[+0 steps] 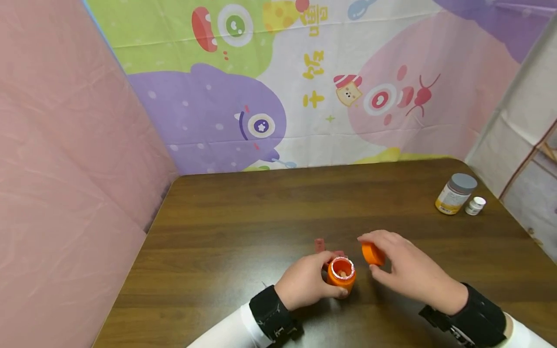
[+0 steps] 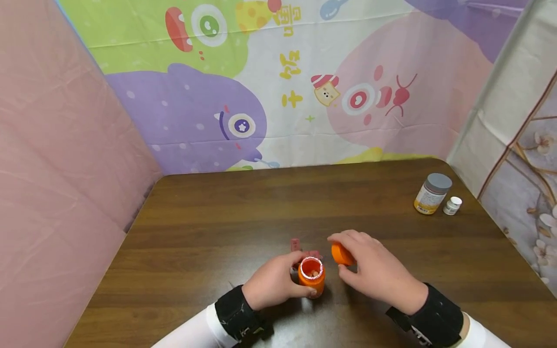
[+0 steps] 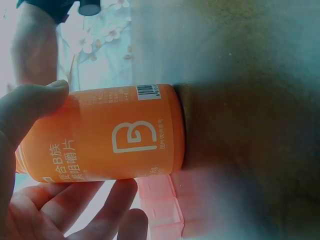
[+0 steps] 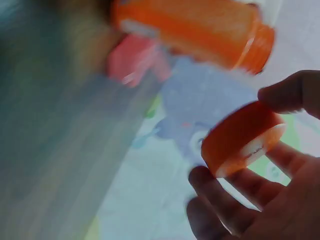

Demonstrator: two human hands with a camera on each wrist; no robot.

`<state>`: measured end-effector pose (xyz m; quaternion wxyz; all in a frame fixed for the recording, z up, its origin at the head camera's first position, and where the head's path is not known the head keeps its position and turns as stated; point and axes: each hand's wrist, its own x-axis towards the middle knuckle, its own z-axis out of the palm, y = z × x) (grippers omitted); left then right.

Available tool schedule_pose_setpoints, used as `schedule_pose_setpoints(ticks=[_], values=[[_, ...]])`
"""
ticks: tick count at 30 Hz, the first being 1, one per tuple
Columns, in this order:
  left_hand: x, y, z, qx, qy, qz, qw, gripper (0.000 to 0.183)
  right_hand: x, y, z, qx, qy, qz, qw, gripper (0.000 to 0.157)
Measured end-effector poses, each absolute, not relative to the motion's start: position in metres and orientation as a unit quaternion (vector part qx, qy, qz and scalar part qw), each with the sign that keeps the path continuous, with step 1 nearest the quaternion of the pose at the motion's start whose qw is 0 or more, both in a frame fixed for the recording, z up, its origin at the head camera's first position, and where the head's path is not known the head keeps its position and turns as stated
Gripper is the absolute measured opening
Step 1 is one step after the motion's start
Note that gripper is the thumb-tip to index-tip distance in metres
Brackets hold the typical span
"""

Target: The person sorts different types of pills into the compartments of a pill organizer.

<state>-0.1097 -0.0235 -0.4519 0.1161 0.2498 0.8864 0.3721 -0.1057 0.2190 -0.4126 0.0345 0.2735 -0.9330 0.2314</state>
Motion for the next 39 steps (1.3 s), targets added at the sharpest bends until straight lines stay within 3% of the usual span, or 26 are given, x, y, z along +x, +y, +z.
schedule_pose_setpoints(ticks=[13, 23, 31, 39], values=[[-0.11, -0.023, -0.452, 0.24, 0.889, 0.369, 0.123, 0.064, -0.113, 0.251, -0.437, 0.174, -0.956, 0.231, -0.046, 0.041], [-0.11, -0.023, -0.451, 0.233, 0.889, 0.37, 0.133, 0.061, -0.113, 0.251, -0.451, 0.179, -0.966, 0.187, -0.017, 0.028], [-0.109, -0.022, -0.451, 0.231, 0.887, 0.375, 0.136, 0.06, -0.116, 0.255, -0.462, 0.18, -0.973, 0.148, -0.009, 0.051], [-0.109, -0.021, -0.452, 0.228, 0.888, 0.379, 0.126, 0.062, -0.116, 0.256, -0.464, 0.185, -0.974, 0.127, -0.005, 0.063]])
